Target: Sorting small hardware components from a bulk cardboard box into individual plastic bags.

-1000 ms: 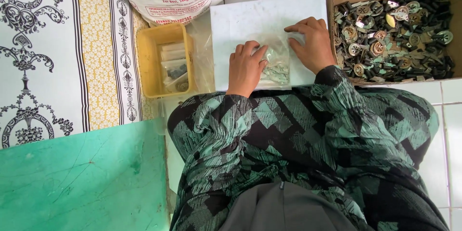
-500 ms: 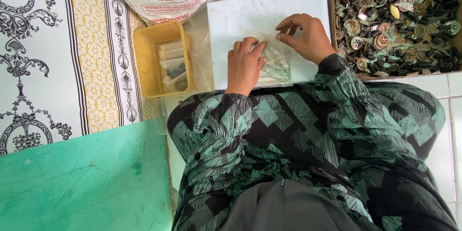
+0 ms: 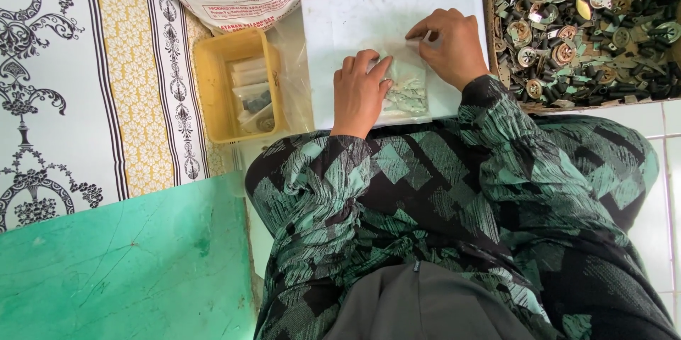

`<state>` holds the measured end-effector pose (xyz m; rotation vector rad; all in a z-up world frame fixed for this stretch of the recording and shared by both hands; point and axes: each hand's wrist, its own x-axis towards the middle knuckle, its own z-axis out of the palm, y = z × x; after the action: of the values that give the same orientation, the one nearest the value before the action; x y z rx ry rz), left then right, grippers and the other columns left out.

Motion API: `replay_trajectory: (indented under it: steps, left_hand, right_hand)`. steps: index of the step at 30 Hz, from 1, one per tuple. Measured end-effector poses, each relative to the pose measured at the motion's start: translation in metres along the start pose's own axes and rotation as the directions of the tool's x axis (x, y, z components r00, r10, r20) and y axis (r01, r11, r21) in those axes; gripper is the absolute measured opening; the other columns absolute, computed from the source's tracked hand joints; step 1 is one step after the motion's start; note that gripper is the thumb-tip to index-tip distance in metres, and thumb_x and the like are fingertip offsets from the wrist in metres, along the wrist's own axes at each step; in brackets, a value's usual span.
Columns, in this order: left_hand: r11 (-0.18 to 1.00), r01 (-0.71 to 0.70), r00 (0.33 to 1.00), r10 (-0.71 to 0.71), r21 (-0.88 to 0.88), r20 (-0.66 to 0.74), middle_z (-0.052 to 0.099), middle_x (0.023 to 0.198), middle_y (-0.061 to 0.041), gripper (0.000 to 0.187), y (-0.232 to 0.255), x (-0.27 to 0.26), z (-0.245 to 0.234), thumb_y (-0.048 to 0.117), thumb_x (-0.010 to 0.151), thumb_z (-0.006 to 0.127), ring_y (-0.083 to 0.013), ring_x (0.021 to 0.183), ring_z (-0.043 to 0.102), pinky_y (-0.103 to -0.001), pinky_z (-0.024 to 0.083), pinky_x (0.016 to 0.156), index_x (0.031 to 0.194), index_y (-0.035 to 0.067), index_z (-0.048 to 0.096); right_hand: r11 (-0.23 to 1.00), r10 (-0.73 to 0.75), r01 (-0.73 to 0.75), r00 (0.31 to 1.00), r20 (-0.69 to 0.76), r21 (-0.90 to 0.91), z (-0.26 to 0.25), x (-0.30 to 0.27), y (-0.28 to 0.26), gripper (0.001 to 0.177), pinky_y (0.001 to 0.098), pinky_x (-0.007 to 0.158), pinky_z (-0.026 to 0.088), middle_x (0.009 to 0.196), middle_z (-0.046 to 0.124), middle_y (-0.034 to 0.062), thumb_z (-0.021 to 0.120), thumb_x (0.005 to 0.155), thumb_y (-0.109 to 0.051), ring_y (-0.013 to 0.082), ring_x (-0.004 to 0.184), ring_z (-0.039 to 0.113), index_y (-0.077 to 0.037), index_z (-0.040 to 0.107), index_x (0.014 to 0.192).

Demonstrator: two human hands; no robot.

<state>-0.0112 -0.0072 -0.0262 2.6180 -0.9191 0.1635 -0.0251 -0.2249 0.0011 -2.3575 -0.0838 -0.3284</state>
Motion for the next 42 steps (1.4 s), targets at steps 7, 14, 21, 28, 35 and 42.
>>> replay_trajectory:
  steps: [7,14,21,28,35,42]
  left_hand:
    - [1.000,-0.006,1.000,0.006,0.023,-0.008,0.054,0.129,-0.003,0.040,0.001,0.000,-0.003,0.023,0.091,0.081,-0.0289,0.106,0.052,-0.045,0.050,0.081,0.129,0.021,0.068]
    - [0.997,0.022,1.000,-0.022,0.078,-0.006,0.050,0.150,0.000,0.045,0.001,-0.002,-0.001,0.031,0.094,0.078,-0.0298,0.130,0.048,-0.052,0.038,0.104,0.137,0.027,0.065]
    - [0.999,-0.004,1.000,0.005,0.043,-0.019,0.057,0.141,0.002,0.035,0.000,0.002,-0.011,0.033,0.090,0.081,-0.0295,0.123,0.051,-0.058,0.033,0.107,0.124,0.027,0.073]
    - [0.921,0.359,0.932,-0.347,0.153,-0.104,0.049,0.150,-0.009,0.056,-0.024,0.004,-0.006,0.061,0.092,0.067,-0.0354,0.133,0.044,-0.065,0.033,0.108,0.136,0.026,0.066]
    - [0.973,0.232,0.953,-0.226,0.007,-0.201,0.055,0.136,0.000,0.051,-0.016,0.019,-0.004,0.036,0.088,0.085,-0.0256,0.125,0.051,-0.050,0.039,0.104,0.133,0.028,0.062]
    - [0.919,0.250,0.961,-0.273,-0.305,-0.034,0.055,0.108,0.007,0.013,-0.031,0.042,0.006,0.034,0.084,0.084,-0.0268,0.104,0.051,-0.045,0.041,0.079,0.094,0.027,0.078]
  right_hand:
    - [0.992,0.057,-0.064,0.996,-0.069,-0.105,0.003,-0.006,0.007,0.029,0.0429,0.080,0.040,0.097,0.068,0.0038,0.068,0.089,0.008,0.0261,0.088,0.056,-0.015,0.076,0.106]
    - [0.904,-0.249,0.217,0.968,-0.042,-0.368,0.007,-0.018,-0.003,0.018,0.0435,0.074,0.045,0.113,0.062,0.0115,0.064,0.103,-0.007,0.0309,0.100,0.054,-0.010,0.078,0.115]
    - [0.946,-0.028,0.041,0.999,0.045,-0.320,0.010,-0.003,0.004,0.041,0.0507,0.082,0.045,0.114,0.059,0.0135,0.085,0.091,-0.020,0.0358,0.105,0.052,-0.008,0.070,0.127]
    - [0.973,0.127,-0.100,0.985,0.117,-0.208,0.008,0.011,0.011,0.038,0.0511,0.078,0.047,0.103,0.064,0.0092,0.090,0.086,-0.020,0.0345,0.099,0.055,-0.012,0.075,0.120]
    - [0.966,0.208,-0.164,0.952,0.226,-0.198,0.005,0.022,0.012,0.019,0.0446,0.077,0.048,0.098,0.061,0.0114,0.090,0.086,-0.023,0.0327,0.098,0.053,-0.013,0.077,0.096]
    - [0.988,0.152,-0.147,0.968,0.199,-0.043,-0.005,0.020,0.009,0.014,0.0409,0.069,0.048,0.088,0.069,0.0074,0.085,0.093,-0.011,0.0246,0.080,0.057,-0.009,0.071,0.095]
